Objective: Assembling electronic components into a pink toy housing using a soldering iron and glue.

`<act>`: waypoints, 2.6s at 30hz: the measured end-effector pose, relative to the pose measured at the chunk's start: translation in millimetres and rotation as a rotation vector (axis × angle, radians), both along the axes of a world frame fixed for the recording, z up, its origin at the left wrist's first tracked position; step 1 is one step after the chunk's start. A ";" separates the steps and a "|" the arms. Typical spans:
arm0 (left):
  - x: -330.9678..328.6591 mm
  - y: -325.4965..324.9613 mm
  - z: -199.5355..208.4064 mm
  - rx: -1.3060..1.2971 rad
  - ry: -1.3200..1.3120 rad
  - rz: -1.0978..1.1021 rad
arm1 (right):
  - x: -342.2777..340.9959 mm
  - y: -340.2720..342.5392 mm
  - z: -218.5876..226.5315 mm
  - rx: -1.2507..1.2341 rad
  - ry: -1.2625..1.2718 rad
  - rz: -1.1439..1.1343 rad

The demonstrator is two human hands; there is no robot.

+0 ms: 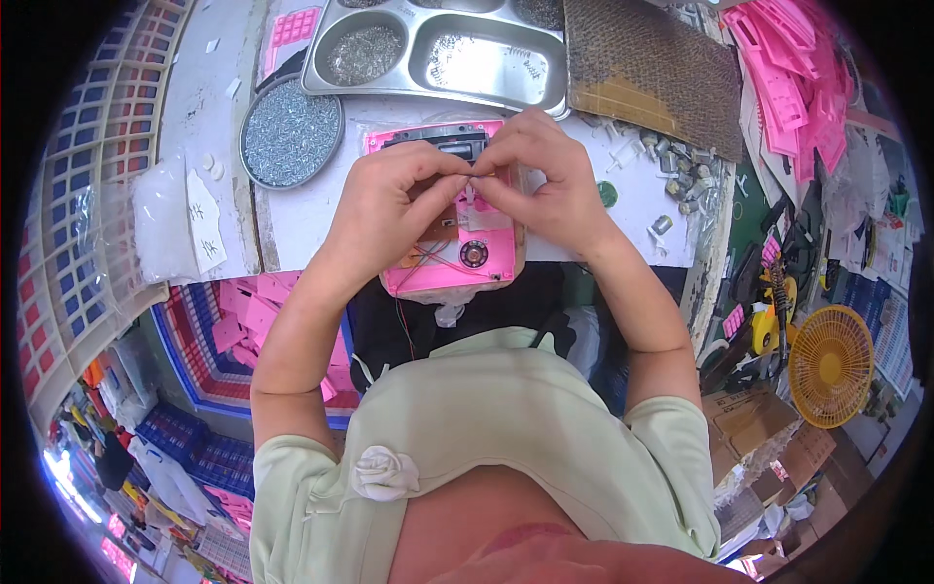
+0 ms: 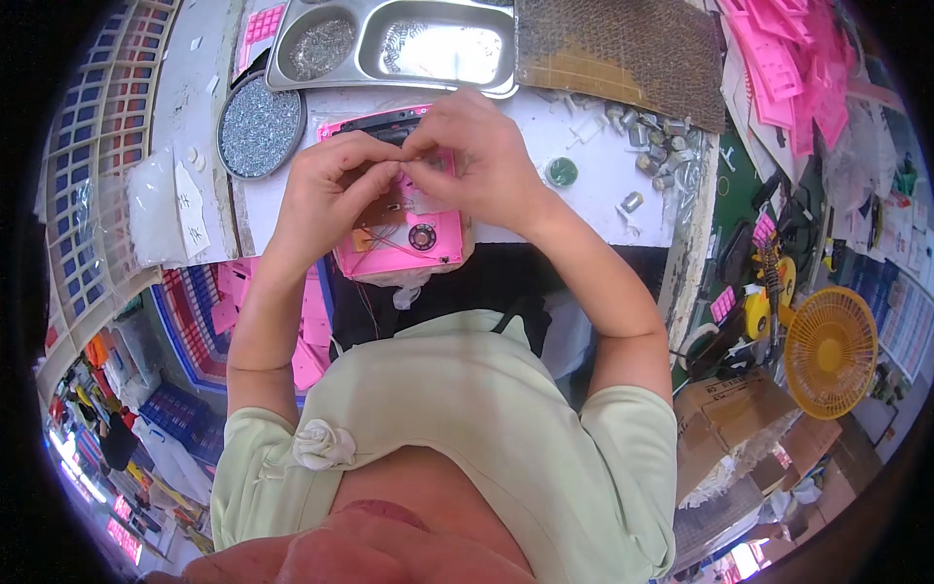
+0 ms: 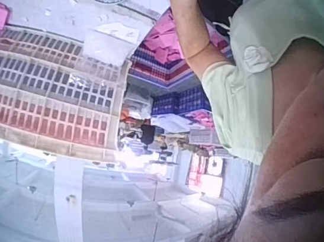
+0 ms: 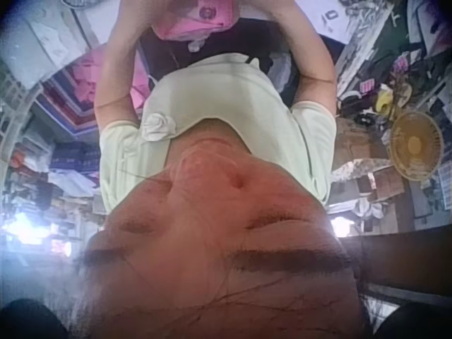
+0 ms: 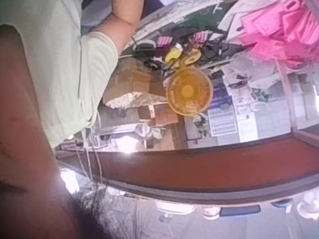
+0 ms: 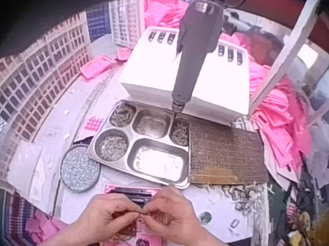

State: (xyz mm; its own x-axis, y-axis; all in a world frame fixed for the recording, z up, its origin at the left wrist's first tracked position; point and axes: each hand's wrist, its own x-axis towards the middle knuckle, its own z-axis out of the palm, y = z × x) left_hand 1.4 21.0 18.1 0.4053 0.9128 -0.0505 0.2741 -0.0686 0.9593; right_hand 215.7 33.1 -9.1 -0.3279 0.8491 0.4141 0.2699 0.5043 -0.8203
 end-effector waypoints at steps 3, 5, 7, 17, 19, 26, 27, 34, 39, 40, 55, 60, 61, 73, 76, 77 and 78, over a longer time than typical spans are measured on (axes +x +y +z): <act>1.0 0.8 3.2 -0.090 0.003 0.009 | 1.7 2.2 -0.8 0.056 -0.031 -0.007; 0.0 1.4 3.3 -0.148 -0.019 0.020 | 2.5 3.8 -0.8 0.069 -0.038 0.000; -1.7 2.3 2.1 -0.110 -0.016 0.000 | 2.6 5.0 0.0 0.091 -0.045 0.023; -8.2 4.4 -2.1 -0.429 -0.181 -0.011 | 1.9 -7.3 -3.4 0.487 -0.217 -0.058; -6.1 0.8 -6.8 -0.294 -0.119 0.006 | 11.7 -14.8 -0.8 0.434 -0.219 -0.061; -1.0 -12.8 7.6 0.137 0.140 0.051 | 231.4 -176.9 7.1 -0.369 0.567 -1.000; 0.9 -13.8 4.5 0.221 0.156 0.047 | 267.2 -203.3 5.6 -0.406 0.842 -0.860; 18.2 -11.1 -10.6 0.582 0.285 0.021 | 297.7 -214.1 17.5 -0.042 0.725 -1.381; 25.5 -11.7 -25.4 0.722 0.352 0.068 | 338.7 -241.5 17.8 0.076 0.406 -1.578; 26.1 -12.8 -26.5 0.730 0.365 0.074 | 361.8 -276.2 16.3 0.089 0.518 -1.489; 29.8 -10.5 -34.9 0.746 0.428 0.073 | 82.0 -142.6 -4.9 -0.335 0.386 -0.450; 27.2 -11.0 -35.5 0.743 0.429 0.066 | 68.9 -123.1 -0.8 -0.324 0.236 -0.255; 26.5 -11.8 -35.8 0.742 0.429 0.068 | 69.2 -120.9 -0.4 -0.317 0.199 -0.229; 26.5 -12.7 -34.9 0.723 0.446 0.068 | 59.7 -112.0 -4.3 -0.248 0.195 -0.258; 26.1 -12.7 -35.0 0.717 0.441 0.066 | 60.0 -112.5 -4.4 -0.258 0.187 -0.259; 26.2 -12.5 -35.1 0.716 0.438 0.066 | 60.6 -113.5 -4.4 -0.265 0.181 -0.249; 26.0 -12.6 -35.3 0.718 0.439 0.068 | 61.2 -114.8 -4.4 -0.271 0.175 -0.238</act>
